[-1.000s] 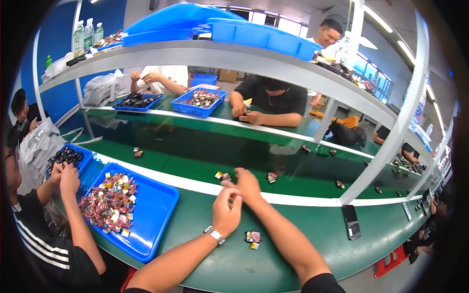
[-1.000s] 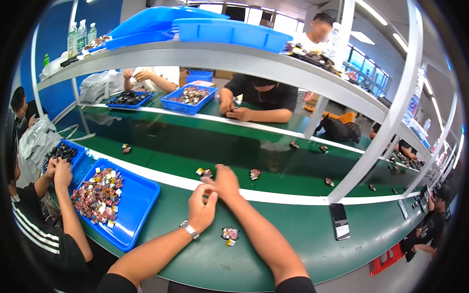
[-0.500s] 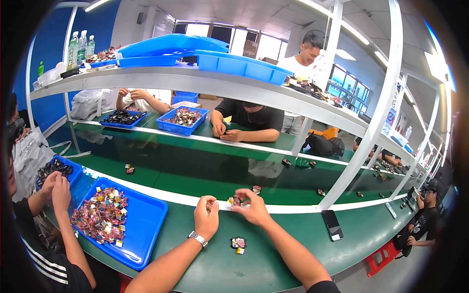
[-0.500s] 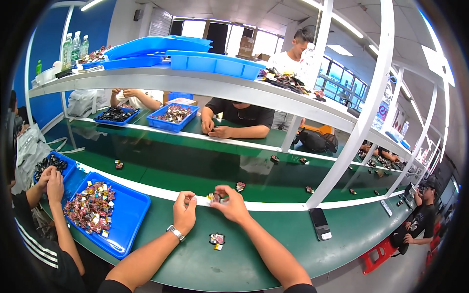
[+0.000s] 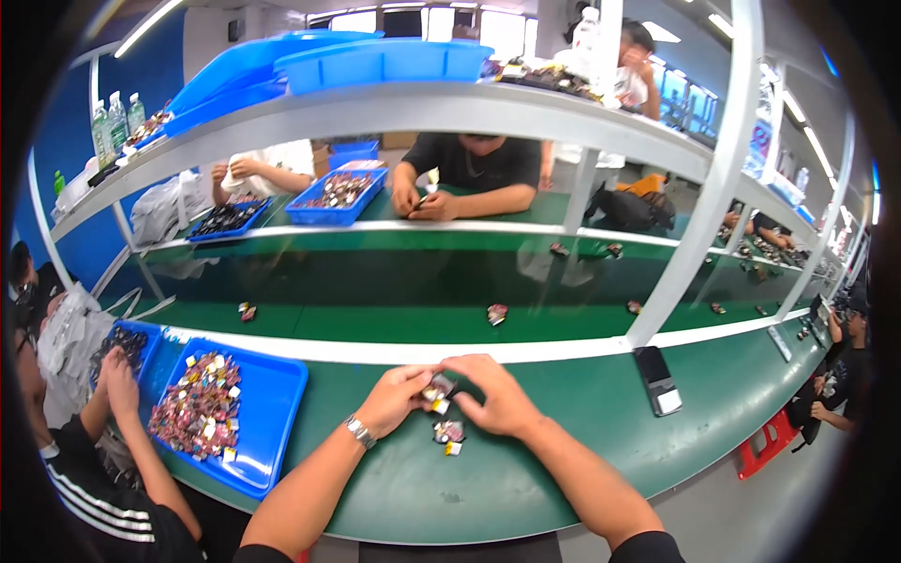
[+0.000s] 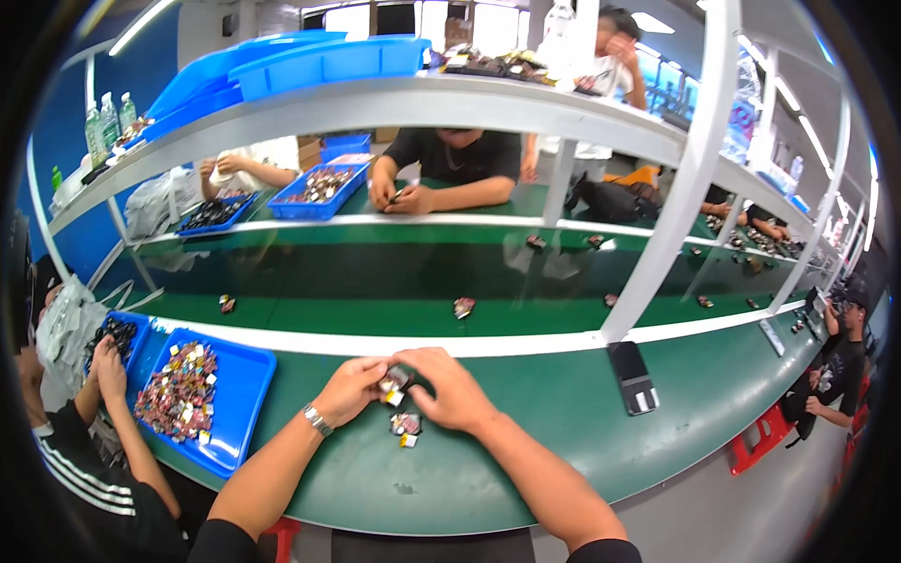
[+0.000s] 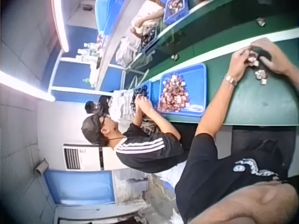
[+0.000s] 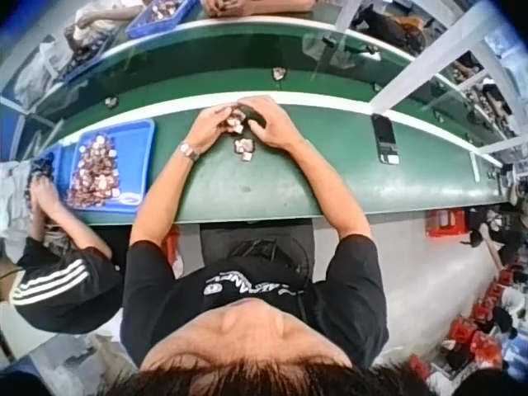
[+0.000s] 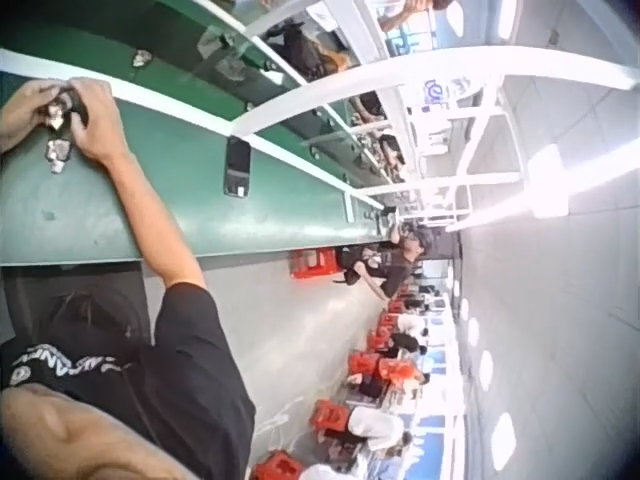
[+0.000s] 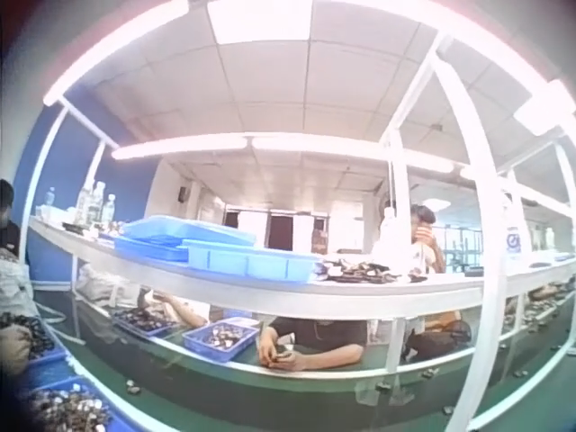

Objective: Assembling small colorful puzzle cube components on a factory production line.

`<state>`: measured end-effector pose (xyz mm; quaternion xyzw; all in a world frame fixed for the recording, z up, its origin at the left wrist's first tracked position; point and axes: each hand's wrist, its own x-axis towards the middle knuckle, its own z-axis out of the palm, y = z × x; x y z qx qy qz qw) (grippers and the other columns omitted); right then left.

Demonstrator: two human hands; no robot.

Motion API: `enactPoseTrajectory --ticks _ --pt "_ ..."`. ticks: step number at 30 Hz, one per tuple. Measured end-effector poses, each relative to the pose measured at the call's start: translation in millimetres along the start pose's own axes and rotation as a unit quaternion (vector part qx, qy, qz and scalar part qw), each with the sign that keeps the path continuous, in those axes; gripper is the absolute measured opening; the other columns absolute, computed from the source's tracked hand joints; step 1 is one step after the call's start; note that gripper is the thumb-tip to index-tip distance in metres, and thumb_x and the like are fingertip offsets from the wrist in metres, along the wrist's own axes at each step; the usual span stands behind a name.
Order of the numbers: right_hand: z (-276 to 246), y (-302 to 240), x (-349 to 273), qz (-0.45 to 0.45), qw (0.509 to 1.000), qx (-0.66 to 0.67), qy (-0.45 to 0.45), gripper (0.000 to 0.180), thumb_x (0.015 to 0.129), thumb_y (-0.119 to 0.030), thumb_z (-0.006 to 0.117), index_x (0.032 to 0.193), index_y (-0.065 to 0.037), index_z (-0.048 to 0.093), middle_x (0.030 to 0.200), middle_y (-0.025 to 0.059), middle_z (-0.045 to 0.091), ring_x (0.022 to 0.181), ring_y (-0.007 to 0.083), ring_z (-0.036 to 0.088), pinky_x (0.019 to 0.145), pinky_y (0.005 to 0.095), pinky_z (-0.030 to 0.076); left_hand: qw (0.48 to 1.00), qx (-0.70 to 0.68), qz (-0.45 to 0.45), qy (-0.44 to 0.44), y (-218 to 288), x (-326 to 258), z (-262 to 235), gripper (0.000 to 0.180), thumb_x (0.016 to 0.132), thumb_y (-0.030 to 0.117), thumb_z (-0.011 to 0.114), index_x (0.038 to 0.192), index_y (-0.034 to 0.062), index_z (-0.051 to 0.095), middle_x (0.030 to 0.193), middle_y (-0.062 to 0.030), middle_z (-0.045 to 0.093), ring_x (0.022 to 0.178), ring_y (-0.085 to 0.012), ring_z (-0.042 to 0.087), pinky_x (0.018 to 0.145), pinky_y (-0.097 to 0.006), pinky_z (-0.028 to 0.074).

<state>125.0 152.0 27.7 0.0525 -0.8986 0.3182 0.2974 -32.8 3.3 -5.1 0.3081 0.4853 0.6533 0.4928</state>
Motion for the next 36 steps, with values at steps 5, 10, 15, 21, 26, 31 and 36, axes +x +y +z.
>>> enactPoseTrajectory --ticks 5,10,15,21,26,31,36 --pt "6.1 -5.8 -2.0 0.02 0.999 -0.022 0.017 0.04 0.08 0.0 0.064 0.119 -0.007 0.062 0.123 0.0073 0.058 0.112 0.0286 0.054 0.095 0.0374 0.048 0.999 -0.036 0.005 0.012 4.4 -2.9 5.1 0.037 0.1 0.009 0.045 0.136 -0.0006 0.047 0.115 -0.0107 0.062 0.102 -0.0179 0.063 0.094 -0.034 0.054" --pt "14.5 -5.3 -2.3 0.002 0.995 -0.096 0.028 0.032 0.079 -0.008 0.071 0.11 -0.009 0.066 0.119 0.007 0.059 0.109 0.0278 0.056 0.088 0.0378 0.051 0.999 -0.045 0.021 0.013 1.8 -5.1 6.6 0.031 0.099 0.008 0.05 0.13 0.0017 0.05 0.119 -0.0125 0.061 0.107 -0.0205 0.063 0.096 -0.037 0.053" --pt "16.0 -0.6 -0.6 -0.003 0.993 -0.113 0.023 0.024 0.077 -0.006 0.072 0.1 -0.009 0.067 0.118 0.007 0.059 0.109 0.0285 0.056 0.088 0.0386 0.05 0.999 -0.043 0.015 0.012 1.3 -5.3 11.7 0.028 0.1 0.006 0.049 0.127 0.0011 0.05 0.119 -0.0132 0.062 0.109 -0.02 0.063 0.098 -0.036 0.053" --pt "17.5 -0.3 1.8 -0.009 0.991 -0.13 0.024 0.017 0.077 -0.006 0.071 0.093 -0.008 0.068 0.118 0.0074 0.059 0.11 0.0286 0.056 0.089 0.0389 0.05 0.999 -0.025 0.021 0.014 1.6 -6.1 10.1 0.03 0.097 0.002 0.05 0.128 0.002 0.049 0.122 -0.0132 0.06 0.111 -0.0194 0.061 0.098 -0.035 0.053" --pt "18.0 0.2 -2.5 0.052 0.995 -0.061 0.051 0.008 0.079 -0.008 0.069 0.087 -0.007 0.07 0.117 0.0073 0.062 0.112 0.028 0.056 0.091 0.0372 0.049 0.998 -0.002 0.046 -0.047 1.4 -4.8 11.0 0.04 0.091 -0.004 0.057 0.13 0.0007 0.048 0.122 -0.0118 0.06 0.111 -0.0175 0.06 0.097 -0.033 0.052" --pt "20.0 -1.8 -2.9 0.071 0.996 -0.046 0.043 0.007 0.08 -0.009 0.067 0.086 -0.007 0.069 0.118 0.0067 0.062 0.114 0.0277 0.054 0.093 0.0374 0.048 0.998 0.0 0.042 -0.049 -0.4 -5.4 8.6 0.039 0.092 -0.004 0.056 0.13 0.0004 0.048 0.122 -0.0118 0.06 0.112 -0.0175 0.06 0.097 -0.033 0.052" --pt "14.3 -6.0 -2.6 0.069 0.997 -0.025 0.018 0.006 0.081 -0.01 0.066 0.085 -0.007 0.069 0.119 0.0064 0.062 0.116 0.028 0.053 0.095 0.0381 0.047 0.999 -0.003 0.018 -0.027 -1.4 -5.1 9.2 0.034 0.095 -0.002 0.052 0.128 0.0019 0.049 0.123 -0.0102 0.06 0.113 -0.0185 0.06 0.097 -0.036 0.053"
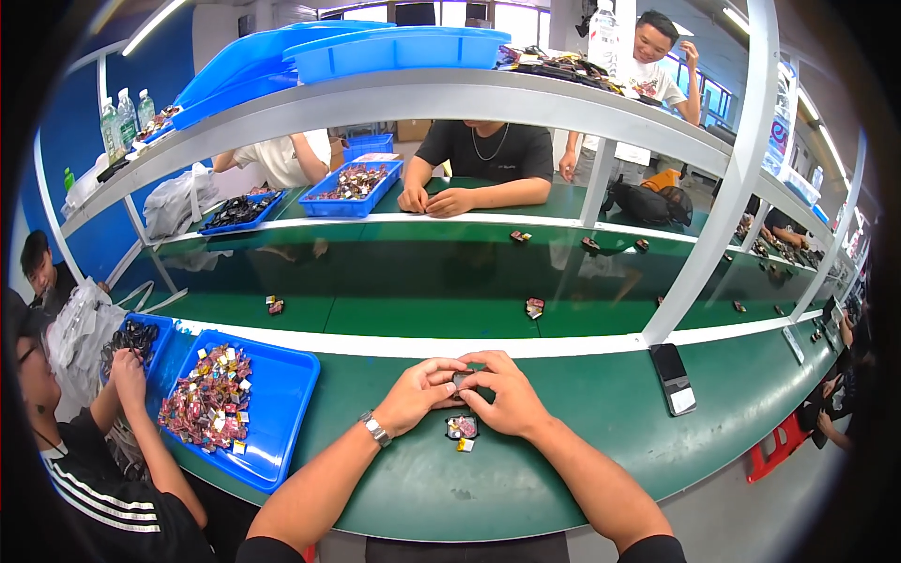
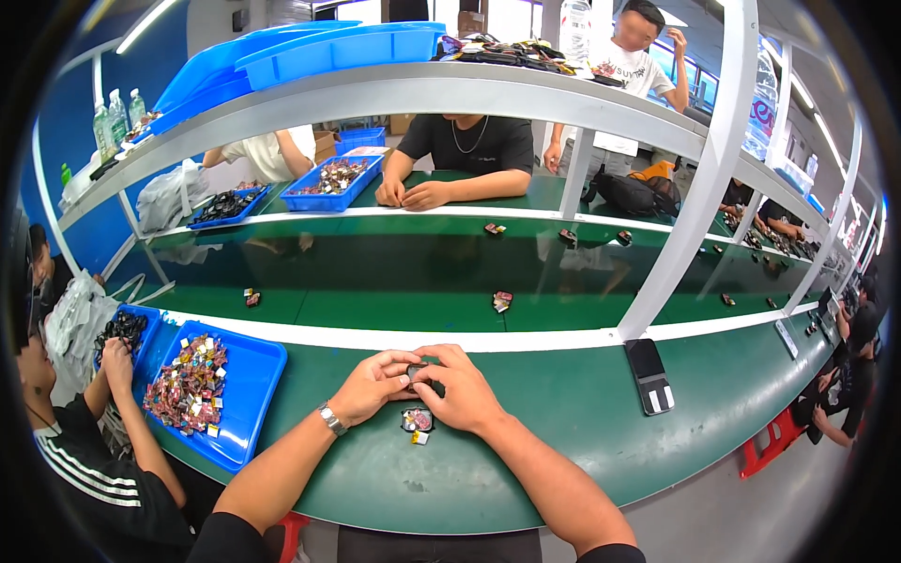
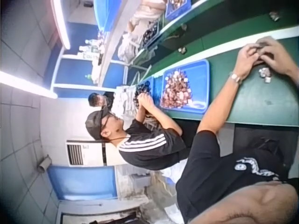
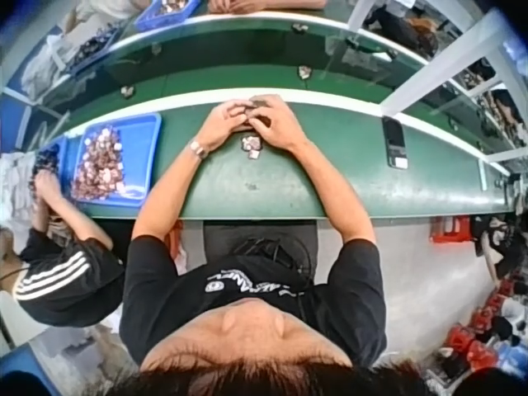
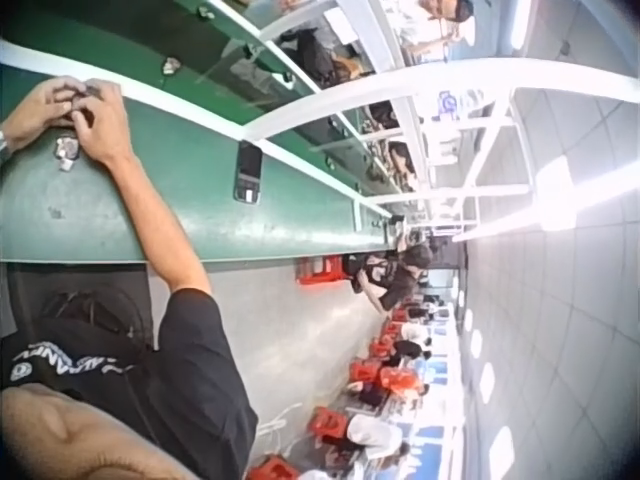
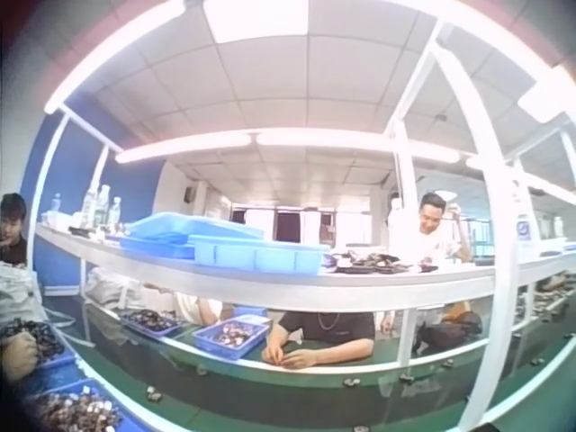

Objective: Assembling small colorful puzzle cube components on a factory production line.

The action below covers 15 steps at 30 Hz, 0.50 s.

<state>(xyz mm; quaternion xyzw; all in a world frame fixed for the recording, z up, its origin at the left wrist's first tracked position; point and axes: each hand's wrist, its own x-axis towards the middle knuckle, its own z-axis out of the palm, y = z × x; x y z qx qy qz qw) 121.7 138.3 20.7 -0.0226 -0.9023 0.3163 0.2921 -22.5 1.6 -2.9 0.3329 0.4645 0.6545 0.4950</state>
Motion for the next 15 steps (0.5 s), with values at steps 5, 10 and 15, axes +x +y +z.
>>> enactPoseTrajectory --ticks 5,10,15 --pt "4.4 2.5 -2.0 -0.001 0.999 -0.009 0.036 0.008 0.08 -0.01 0.067 0.087 -0.007 0.07 0.119 0.0076 0.062 0.115 0.028 0.054 0.095 0.0381 0.047 1.0 -0.012 0.0 0.001 -1.1 1.5 0.0 0.03 0.097 0.001 0.05 0.127 0.0032 0.049 0.124 -0.0101 0.059 0.114 -0.0188 0.06 0.097 -0.036 0.053" --pt "16.0 2.0 -3.9 -0.016 0.997 -0.034 0.073 0.009 0.079 -0.007 0.07 0.087 -0.006 0.069 0.118 0.0088 0.061 0.112 0.0278 0.055 0.089 0.0373 0.05 1.0 -0.003 0.005 0.014 0.8 -0.3 2.0 0.029 0.098 0.004 0.051 0.127 0.0034 0.049 0.127 -0.0111 0.058 0.115 -0.019 0.059 0.097 -0.036 0.052" --pt "14.7 -0.2 -3.4 -0.018 0.997 -0.036 0.069 0.01 0.078 -0.007 0.07 0.088 -0.006 0.07 0.117 0.0094 0.062 0.111 0.0282 0.055 0.089 0.0374 0.05 1.0 -0.012 0.007 0.009 -0.1 -0.6 -0.1 0.029 0.099 0.007 0.051 0.127 0.0034 0.049 0.129 -0.0116 0.058 0.116 -0.0195 0.058 0.098 -0.037 0.051"
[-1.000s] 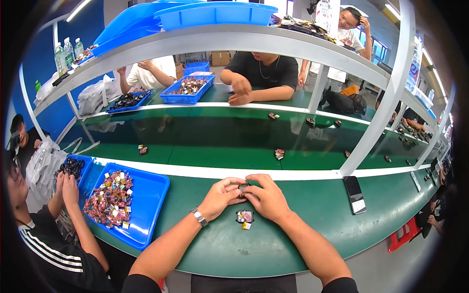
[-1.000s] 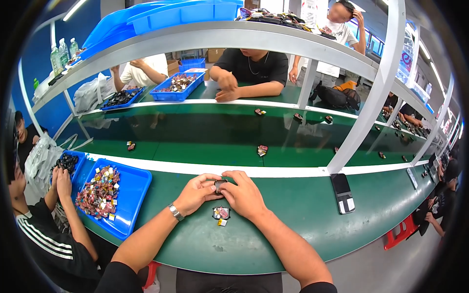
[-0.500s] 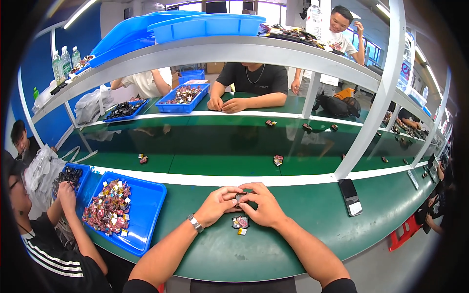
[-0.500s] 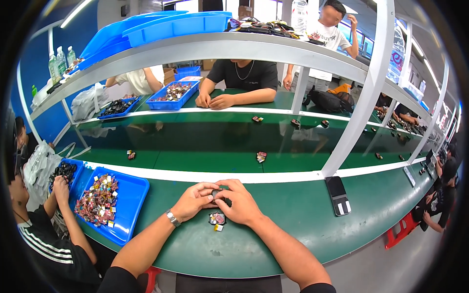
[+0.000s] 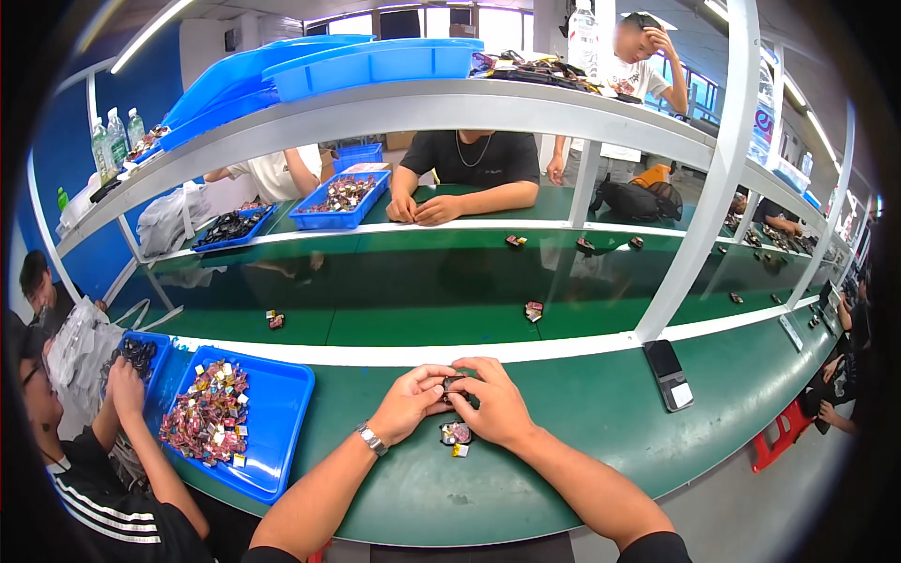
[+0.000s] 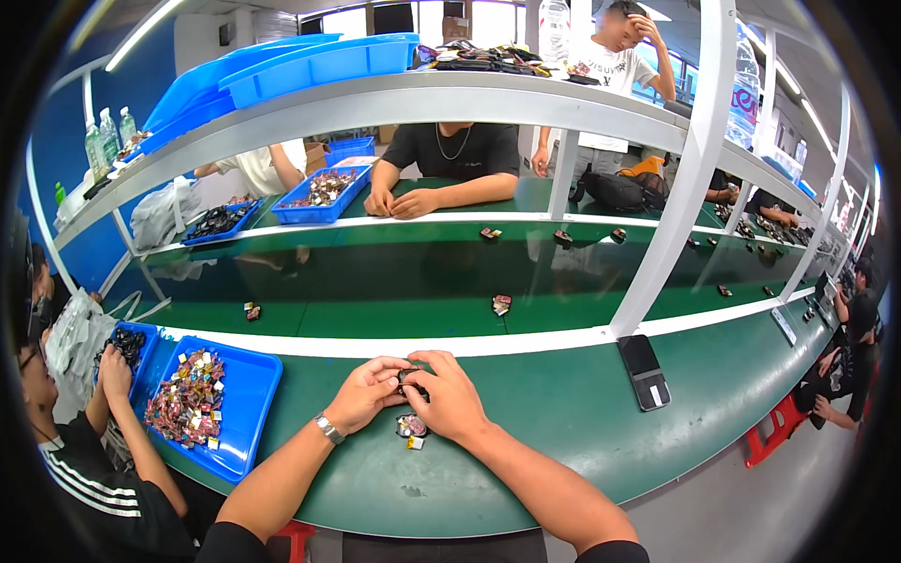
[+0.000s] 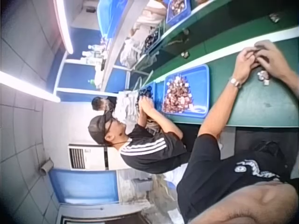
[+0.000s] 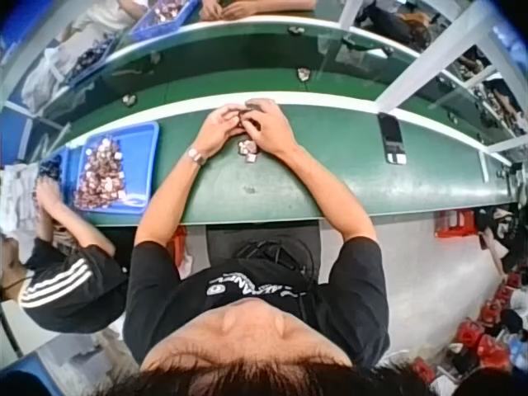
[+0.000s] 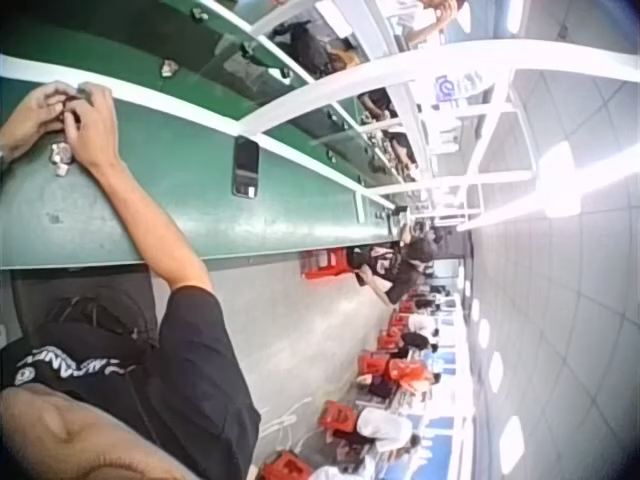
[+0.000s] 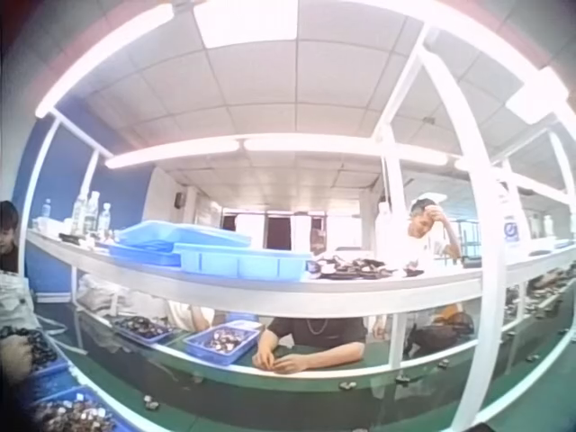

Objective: Assembling small colorful puzzle cube components on a factory production line.

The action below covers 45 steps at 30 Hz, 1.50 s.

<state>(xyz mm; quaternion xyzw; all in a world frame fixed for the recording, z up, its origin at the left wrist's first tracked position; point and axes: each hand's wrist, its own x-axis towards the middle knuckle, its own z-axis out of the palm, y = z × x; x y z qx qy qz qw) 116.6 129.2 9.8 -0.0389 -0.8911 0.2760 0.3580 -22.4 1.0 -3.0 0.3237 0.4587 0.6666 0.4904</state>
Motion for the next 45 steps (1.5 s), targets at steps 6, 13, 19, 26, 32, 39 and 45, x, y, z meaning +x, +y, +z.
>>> enactPoseTrajectory --ticks 6,13,19,26,32,39,45 --pt "3.6 1.4 -1.8 0.015 1.0 0.01 0.013 0.013 0.079 -0.007 0.069 0.091 -0.006 0.072 0.116 0.008 0.061 0.111 0.0268 0.056 0.089 0.037 0.05 1.0 0.001 0.003 0.0 -1.9 0.5 -0.4 0.027 0.099 0.007 0.051 0.126 0.0034 0.05 0.128 -0.0115 0.058 0.116 -0.0191 0.058 0.097 -0.036 0.051" --pt "7.6 2.5 -3.2 0.025 0.998 0.053 0.015 0.015 0.08 -0.006 0.069 0.095 -0.005 0.073 0.119 0.0079 0.061 0.113 0.0273 0.055 0.091 0.0369 0.05 0.999 0.006 0.002 0.034 -1.3 -0.6 5.0 0.024 0.098 0.005 0.053 0.122 0.003 0.052 0.126 -0.0113 0.059 0.115 -0.0185 0.059 0.096 -0.035 0.052" --pt "0.9 -2.7 1.0 -0.013 0.999 0.024 0.019 0.02 0.077 -0.003 0.072 0.096 -0.006 0.073 0.123 0.009 0.06 0.117 0.0287 0.052 0.095 0.0385 0.049 0.998 -0.026 0.051 0.025 -7.6 2.8 3.0 0.023 0.097 0.004 0.054 0.121 0.0018 0.051 0.126 -0.0139 0.059 0.116 -0.0207 0.059 0.098 -0.038 0.051" --pt "4.7 -8.0 2.0 -0.017 0.997 0.047 0.05 0.021 0.075 -0.001 0.072 0.096 -0.005 0.072 0.123 0.0095 0.061 0.118 0.0302 0.053 0.096 0.0397 0.047 0.996 -0.036 0.079 0.02 -9.6 -0.7 5.1 0.023 0.098 0.001 0.049 0.121 0.0022 0.05 0.128 -0.0141 0.057 0.117 -0.0212 0.058 0.1 -0.038 0.05" --pt "-4.1 -15.6 5.1 -0.076 0.994 -0.012 0.077 0.02 0.072 -0.002 0.071 0.092 -0.002 0.07 0.118 0.011 0.062 0.113 0.0314 0.056 0.093 0.0408 0.048 0.991 -0.075 0.107 -0.005 -11.5 1.3 2.2 0.021 0.099 0.002 0.049 0.12 0.0022 0.05 0.128 -0.0142 0.058 0.117 -0.0212 0.058 0.1 -0.039 0.05" --pt "-4.3 -17.2 6.1 -0.077 0.991 -0.026 0.103 0.019 0.069 -0.001 0.072 0.088 -0.003 0.069 0.113 0.0116 0.063 0.108 0.0309 0.058 0.089 0.0403 0.05 0.99 -0.088 0.112 -0.013 -14.9 3.2 -1.4 0.021 0.097 0.004 0.056 0.117 0.0054 0.051 0.126 -0.0138 0.059 0.116 -0.022 0.058 0.099 -0.041 0.05" --pt "-0.7 -12.6 5.8 -0.066 0.992 -0.008 0.104 0.019 0.069 -0.002 0.073 0.088 -0.003 0.069 0.115 0.0129 0.063 0.109 0.032 0.058 0.091 0.0397 0.05 0.991 -0.082 0.104 -0.002 -12.7 1.9 1.9 0.024 0.097 0.0 0.051 0.121 0.0007 0.05 0.132 -0.0161 0.056 0.118 -0.0233 0.057 0.101 -0.04 0.05"
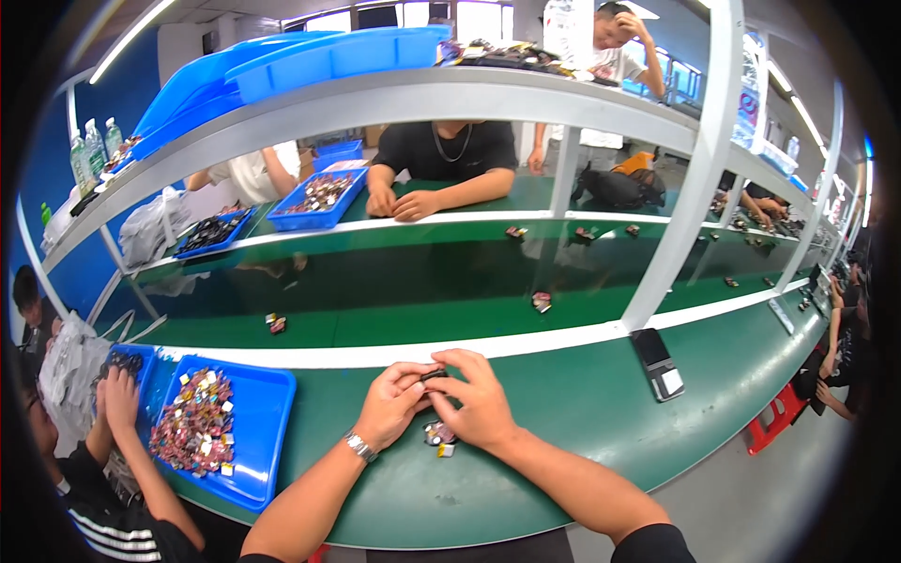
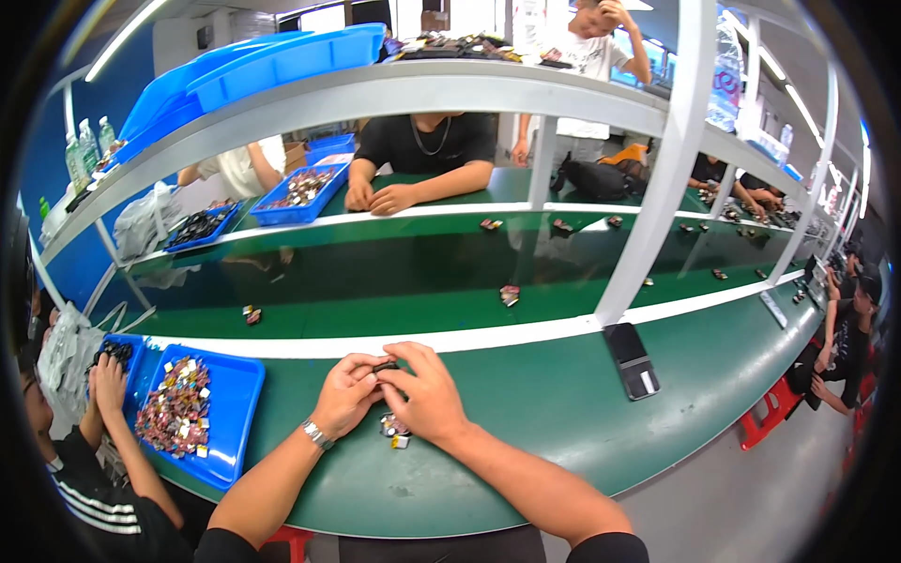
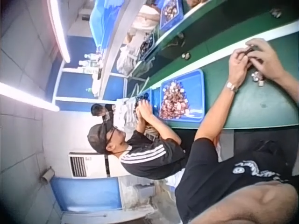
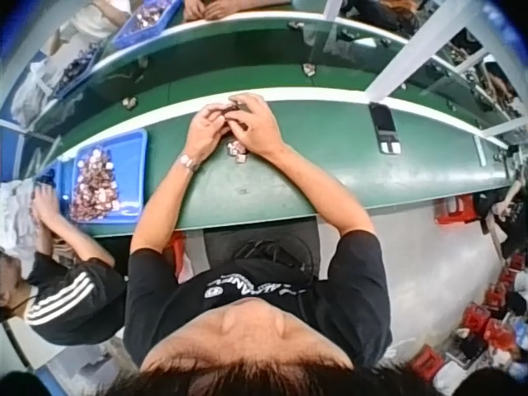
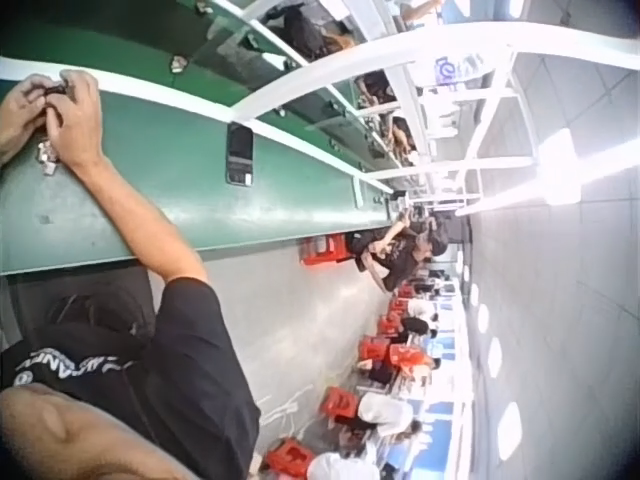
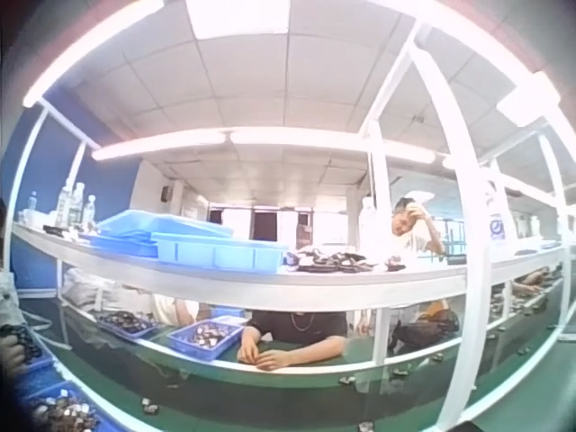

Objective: Assembling small colorful puzzle cube components on a factory production line.

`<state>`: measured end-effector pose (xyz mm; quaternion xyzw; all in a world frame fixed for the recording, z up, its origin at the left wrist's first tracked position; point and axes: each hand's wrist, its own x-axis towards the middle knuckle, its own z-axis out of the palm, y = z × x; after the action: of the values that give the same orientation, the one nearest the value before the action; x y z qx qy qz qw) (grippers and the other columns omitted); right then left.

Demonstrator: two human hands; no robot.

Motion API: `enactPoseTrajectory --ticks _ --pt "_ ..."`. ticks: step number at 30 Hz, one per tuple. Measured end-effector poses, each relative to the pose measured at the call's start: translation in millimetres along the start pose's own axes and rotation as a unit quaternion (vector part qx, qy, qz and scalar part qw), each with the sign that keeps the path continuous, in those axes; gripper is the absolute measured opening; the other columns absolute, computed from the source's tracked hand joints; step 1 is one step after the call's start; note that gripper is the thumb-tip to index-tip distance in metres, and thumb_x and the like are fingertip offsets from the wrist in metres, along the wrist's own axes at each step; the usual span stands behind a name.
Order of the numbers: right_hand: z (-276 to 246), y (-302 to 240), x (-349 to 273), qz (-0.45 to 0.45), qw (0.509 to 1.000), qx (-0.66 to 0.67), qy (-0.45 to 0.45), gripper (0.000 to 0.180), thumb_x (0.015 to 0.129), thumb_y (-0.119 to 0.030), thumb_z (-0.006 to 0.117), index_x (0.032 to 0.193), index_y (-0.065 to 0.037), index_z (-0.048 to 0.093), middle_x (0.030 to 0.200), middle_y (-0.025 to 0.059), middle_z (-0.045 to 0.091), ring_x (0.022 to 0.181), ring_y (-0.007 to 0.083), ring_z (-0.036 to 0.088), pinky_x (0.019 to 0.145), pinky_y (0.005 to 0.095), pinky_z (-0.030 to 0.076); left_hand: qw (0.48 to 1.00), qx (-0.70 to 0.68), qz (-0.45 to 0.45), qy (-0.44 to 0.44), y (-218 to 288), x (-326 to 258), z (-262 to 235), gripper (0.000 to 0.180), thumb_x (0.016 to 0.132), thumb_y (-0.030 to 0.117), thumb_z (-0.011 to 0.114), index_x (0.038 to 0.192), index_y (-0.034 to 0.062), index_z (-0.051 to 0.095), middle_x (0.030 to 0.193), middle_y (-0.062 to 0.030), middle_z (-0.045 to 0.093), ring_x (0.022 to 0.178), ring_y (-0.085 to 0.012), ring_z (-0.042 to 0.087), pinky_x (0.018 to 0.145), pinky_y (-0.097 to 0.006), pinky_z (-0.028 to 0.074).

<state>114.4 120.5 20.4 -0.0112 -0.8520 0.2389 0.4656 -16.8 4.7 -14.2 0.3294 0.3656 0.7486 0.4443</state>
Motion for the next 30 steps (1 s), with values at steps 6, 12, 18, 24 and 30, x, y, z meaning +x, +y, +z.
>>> enactPoseTrajectory --ticks 6,12,18,24,30 --pt "1.2 8.5 -5.1 0.079 0.993 0.075 -0.045 0.02 0.075 -0.004 0.073 0.095 -0.008 0.073 0.126 0.0086 0.06 0.12 0.0291 0.051 0.096 0.0394 0.046 1.0 0.005 -0.002 0.001 4.2 -1.3 6.0 0.022 0.096 0.0 0.054 0.118 0.0018 0.051 0.135 -0.0186 0.053 0.118 -0.026 0.058 0.1 -0.044 0.051" --pt "-1.0 7.6 -5.5 0.088 0.989 0.072 -0.093 0.021 0.08 -0.004 0.07 0.1 -0.009 0.072 0.133 0.0088 0.056 0.128 0.0297 0.046 0.102 0.0399 0.043 0.999 0.042 0.008 0.034 2.6 -2.8 8.8 0.022 0.098 -0.001 0.048 0.12 0.0003 0.05 0.133 -0.0162 0.056 0.116 -0.0217 0.06 0.096 -0.037 0.053" --pt "2.7 3.2 -3.4 0.039 0.999 0.017 -0.02 0.024 0.076 -0.001 0.072 0.099 -0.006 0.07 0.115 0.0104 0.06 0.104 0.0276 0.057 0.083 0.0349 0.052 0.997 0.03 -0.024 0.059 4.8 -4.2 14.9 0.025 0.098 0.002 0.049 0.123 0.0004 0.048 0.119 -0.0135 0.061 0.111 -0.021 0.061 0.096 -0.039 0.053" --pt "1.3 7.5 3.0 -0.002 1.0 -0.027 0.004 0.018 0.07 0.002 0.073 0.084 -0.006 0.067 0.09 0.007 0.062 0.083 0.0252 0.061 0.069 0.0342 0.051 0.996 0.047 -0.037 0.061 5.6 3.2 14.4 0.025 0.099 0.001 0.047 0.124 0.0003 0.048 0.128 -0.0148 0.058 0.115 -0.0212 0.059 0.097 -0.037 0.052" --pt "4.9 5.3 2.6 0.015 0.998 -0.057 -0.011 0.013 0.075 -0.002 0.071 0.087 -0.005 0.067 0.09 0.0057 0.062 0.082 0.024 0.061 0.068 0.0346 0.053 0.996 0.052 -0.041 0.057 6.0 0.7 10.5 0.026 0.099 0.002 0.047 0.125 0.0009 0.048 0.128 -0.0135 0.059 0.115 -0.0199 0.059 0.097 -0.036 0.051"
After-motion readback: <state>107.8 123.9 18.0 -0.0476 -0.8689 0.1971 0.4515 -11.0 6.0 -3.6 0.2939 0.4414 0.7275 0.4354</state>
